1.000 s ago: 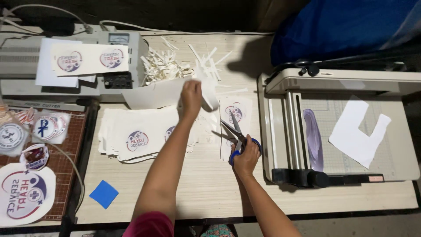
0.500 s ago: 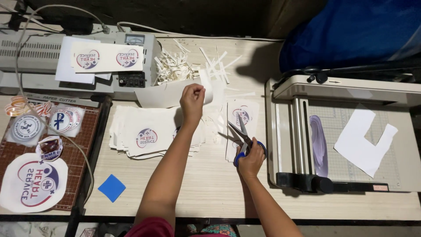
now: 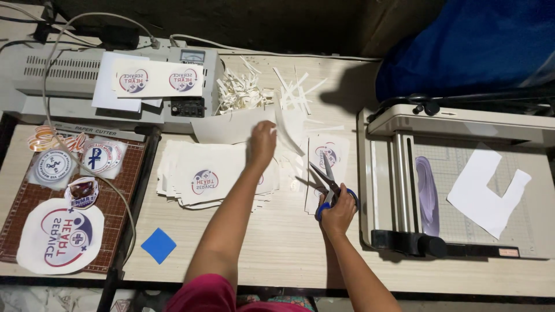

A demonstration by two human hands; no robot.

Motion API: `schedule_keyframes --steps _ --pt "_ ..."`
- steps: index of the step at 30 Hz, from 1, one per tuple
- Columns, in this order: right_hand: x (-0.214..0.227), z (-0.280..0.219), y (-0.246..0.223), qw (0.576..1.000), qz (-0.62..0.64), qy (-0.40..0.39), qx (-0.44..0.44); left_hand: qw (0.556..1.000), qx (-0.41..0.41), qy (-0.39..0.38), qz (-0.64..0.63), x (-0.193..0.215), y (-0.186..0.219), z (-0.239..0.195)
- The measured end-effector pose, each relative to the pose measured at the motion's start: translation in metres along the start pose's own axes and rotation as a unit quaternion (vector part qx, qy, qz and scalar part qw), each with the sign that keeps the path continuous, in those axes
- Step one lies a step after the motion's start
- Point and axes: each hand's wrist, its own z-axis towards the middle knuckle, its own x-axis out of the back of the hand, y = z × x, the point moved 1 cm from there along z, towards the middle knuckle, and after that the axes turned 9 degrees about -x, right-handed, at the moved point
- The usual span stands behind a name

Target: The person uses scissors to cut out printed logos from sheets of paper. They repeatedly pick up a sheet, cut around the logo, and place the cut-out piece on the table. The task is performed at a workbench with a paper cutter and other crafting tools visible.

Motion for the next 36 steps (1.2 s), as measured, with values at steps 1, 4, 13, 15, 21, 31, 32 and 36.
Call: schedule_keyframes --steps 1,4,13,15,21,31,32,36 --pt "-0.002 -0.001 0.003 1.000 0.000 -0.001 -0.001 1.000 0.001 -0.001 0.000 0.011 -0.001 0.003" --pt "-0.004 -0.002 0.005 1.000 -0.006 -0.010 -0.004 0.992 -0.006 -0.028 0.121 0.043 -0.011 0.011" --pt "-0.006 -0.004 0.006 1.000 -0.014 0.010 0.005 0.954 -0.040 -0.064 0.289 0.078 -0.054 0.004" --pt "-0.003 -0.003 0.000 1.000 -0.020 0.018 0.010 0.955 -0.044 -0.060 0.287 0.105 -0.038 0.009" --pt "0.009 -0.005 -0.014 0.999 -0.002 0.035 0.017 0.940 -0.090 0.003 0.331 0.100 -0.082 0.006" --pt "0.034 0.008 -0.027 0.999 0.035 -0.008 -0.017 0.952 -0.202 0.152 0.175 0.159 -0.028 -0.091" --pt "0.049 0.009 -0.045 0.991 0.104 -0.054 -0.072 0.944 -0.217 0.173 0.177 0.160 -0.026 -0.102" --pt "0.053 0.026 -0.093 0.835 0.450 -0.222 -0.226 0.923 -0.261 0.226 0.172 0.162 -0.002 -0.122"
